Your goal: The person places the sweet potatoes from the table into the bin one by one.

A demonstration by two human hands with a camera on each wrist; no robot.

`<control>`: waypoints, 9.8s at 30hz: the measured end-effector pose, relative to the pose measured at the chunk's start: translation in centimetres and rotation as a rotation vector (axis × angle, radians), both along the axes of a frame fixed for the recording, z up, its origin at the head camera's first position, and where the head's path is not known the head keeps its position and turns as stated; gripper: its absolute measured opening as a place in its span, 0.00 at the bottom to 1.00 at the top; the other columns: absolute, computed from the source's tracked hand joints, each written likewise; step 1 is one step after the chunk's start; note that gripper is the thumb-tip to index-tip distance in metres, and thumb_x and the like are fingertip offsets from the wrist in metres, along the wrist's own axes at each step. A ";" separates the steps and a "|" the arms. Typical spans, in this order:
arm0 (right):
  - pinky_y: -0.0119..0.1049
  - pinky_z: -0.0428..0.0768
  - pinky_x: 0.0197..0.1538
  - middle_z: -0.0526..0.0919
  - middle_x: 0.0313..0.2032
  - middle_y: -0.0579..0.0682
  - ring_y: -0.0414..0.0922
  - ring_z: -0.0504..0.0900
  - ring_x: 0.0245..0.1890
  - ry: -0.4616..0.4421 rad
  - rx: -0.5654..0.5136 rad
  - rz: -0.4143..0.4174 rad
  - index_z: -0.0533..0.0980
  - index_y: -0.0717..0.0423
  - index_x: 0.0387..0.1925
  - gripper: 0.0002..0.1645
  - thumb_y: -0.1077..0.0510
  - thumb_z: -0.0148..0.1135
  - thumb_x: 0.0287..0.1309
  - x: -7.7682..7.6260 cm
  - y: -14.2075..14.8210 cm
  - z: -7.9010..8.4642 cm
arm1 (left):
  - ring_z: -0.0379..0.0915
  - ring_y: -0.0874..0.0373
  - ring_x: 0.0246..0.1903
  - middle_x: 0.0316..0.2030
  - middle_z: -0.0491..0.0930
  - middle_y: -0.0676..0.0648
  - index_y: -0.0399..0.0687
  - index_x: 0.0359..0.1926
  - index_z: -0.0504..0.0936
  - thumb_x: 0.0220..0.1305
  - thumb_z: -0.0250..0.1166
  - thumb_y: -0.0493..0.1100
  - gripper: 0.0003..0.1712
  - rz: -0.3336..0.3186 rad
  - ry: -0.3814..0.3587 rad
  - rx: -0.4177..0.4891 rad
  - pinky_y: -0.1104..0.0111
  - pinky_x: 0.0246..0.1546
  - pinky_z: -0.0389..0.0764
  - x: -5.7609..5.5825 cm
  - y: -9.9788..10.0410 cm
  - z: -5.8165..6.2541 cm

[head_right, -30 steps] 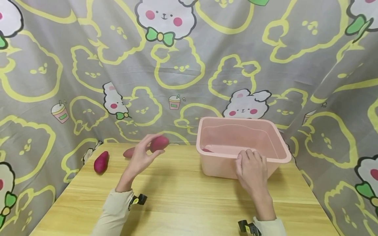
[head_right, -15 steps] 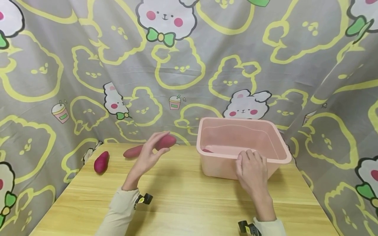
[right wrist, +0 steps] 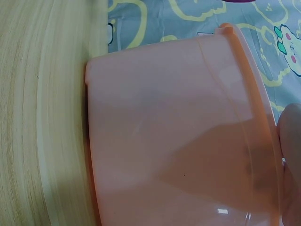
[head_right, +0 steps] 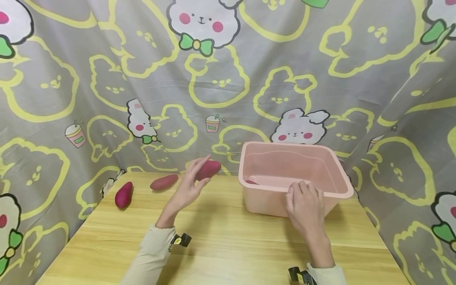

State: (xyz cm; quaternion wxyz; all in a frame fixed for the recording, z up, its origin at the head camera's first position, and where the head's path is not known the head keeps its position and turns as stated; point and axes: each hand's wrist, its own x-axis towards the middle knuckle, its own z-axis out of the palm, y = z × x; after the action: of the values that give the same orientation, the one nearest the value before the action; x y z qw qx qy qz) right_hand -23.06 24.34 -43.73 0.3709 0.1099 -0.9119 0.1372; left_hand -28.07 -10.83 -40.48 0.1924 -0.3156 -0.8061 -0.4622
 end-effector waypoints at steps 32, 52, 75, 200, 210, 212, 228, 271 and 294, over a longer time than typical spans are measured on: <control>0.53 0.63 0.44 0.73 0.28 0.52 0.55 0.69 0.35 -0.003 -0.004 0.002 0.69 0.54 0.28 0.13 0.55 0.41 0.66 -0.2 0.0 0.0 | 0.71 0.48 0.50 0.54 0.73 0.38 0.37 0.60 0.72 0.57 0.66 0.30 0.28 -0.088 0.023 0.130 0.58 0.46 0.78 2.4 5.1 3.9; 0.52 0.63 0.43 0.72 0.28 0.52 0.55 0.69 0.34 0.010 -0.001 0.001 0.69 0.55 0.28 0.14 0.55 0.40 0.66 0.0 0.2 0.0 | 0.70 0.63 0.50 0.56 0.72 0.55 0.53 0.61 0.73 0.56 0.68 0.37 0.30 -0.138 0.038 0.103 0.69 0.47 0.76 0.1 8.6 1.4; 0.53 0.62 0.43 0.73 0.29 0.53 0.56 0.69 0.37 0.014 -0.008 0.003 0.69 0.56 0.28 0.14 0.55 0.41 0.65 0.0 -0.1 -0.2 | 0.70 0.62 0.51 0.50 0.76 0.50 0.47 0.52 0.80 0.51 0.73 0.38 0.25 -0.075 0.156 0.071 0.73 0.44 0.75 -0.4 11.8 1.2; 0.54 0.61 0.45 0.74 0.30 0.53 0.56 0.69 0.38 0.002 -0.014 0.016 0.70 0.55 0.29 0.11 0.56 0.43 0.64 -0.1 0.2 -0.2 | 0.62 0.43 0.60 0.60 0.69 0.42 0.47 0.57 0.76 0.62 0.64 0.41 0.22 0.533 0.070 -0.092 0.47 0.57 0.64 -4.5 -10.9 -4.2; 0.53 0.61 0.45 0.73 0.30 0.52 0.55 0.69 0.37 0.008 -0.007 0.018 0.70 0.55 0.30 0.12 0.55 0.42 0.65 -0.3 0.3 -0.2 | 0.60 0.40 0.61 0.60 0.68 0.38 0.43 0.58 0.75 0.61 0.65 0.39 0.23 0.575 0.037 -0.120 0.46 0.59 0.60 -5.0 -12.3 -5.4; 0.53 0.61 0.45 0.73 0.30 0.52 0.55 0.69 0.37 0.005 -0.006 0.017 0.70 0.55 0.30 0.12 0.56 0.42 0.65 -0.3 0.2 -0.1 | 0.61 0.40 0.60 0.60 0.69 0.38 0.44 0.57 0.76 0.60 0.65 0.39 0.23 0.592 0.030 -0.131 0.46 0.59 0.60 -5.0 -12.6 -5.6; 0.53 0.62 0.44 0.74 0.31 0.53 0.56 0.69 0.37 0.019 -0.004 0.017 0.69 0.55 0.29 0.13 0.55 0.41 0.65 -0.3 0.2 0.0 | 0.61 0.37 0.58 0.57 0.69 0.35 0.41 0.57 0.76 0.60 0.65 0.43 0.24 0.621 -0.117 -0.211 0.41 0.54 0.60 -5.3 -14.1 -7.8; 0.53 0.62 0.43 0.74 0.30 0.52 0.55 0.69 0.36 0.029 0.011 0.014 0.69 0.54 0.29 0.13 0.54 0.41 0.64 -0.1 0.1 -0.4 | 0.62 0.35 0.55 0.55 0.68 0.33 0.42 0.58 0.76 0.55 0.67 0.33 0.27 0.596 -0.332 -0.259 0.42 0.53 0.62 -6.1 -15.7 -10.5; 0.54 0.62 0.44 0.75 0.32 0.54 0.56 0.70 0.37 0.029 0.005 0.013 0.70 0.55 0.29 0.13 0.55 0.41 0.64 0.0 0.2 -0.3 | 0.64 0.34 0.51 0.53 0.70 0.30 0.39 0.56 0.76 0.54 0.66 0.32 0.26 0.605 -0.255 -0.195 0.45 0.50 0.65 -5.5 -15.7 -9.2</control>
State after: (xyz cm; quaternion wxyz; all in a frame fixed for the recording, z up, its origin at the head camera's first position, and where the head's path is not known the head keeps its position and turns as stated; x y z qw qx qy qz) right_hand -23.02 24.53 -44.06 0.3828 0.1186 -0.9061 0.1355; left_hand -33.54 -26.57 -49.66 0.1871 -0.0188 -0.9212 -0.3406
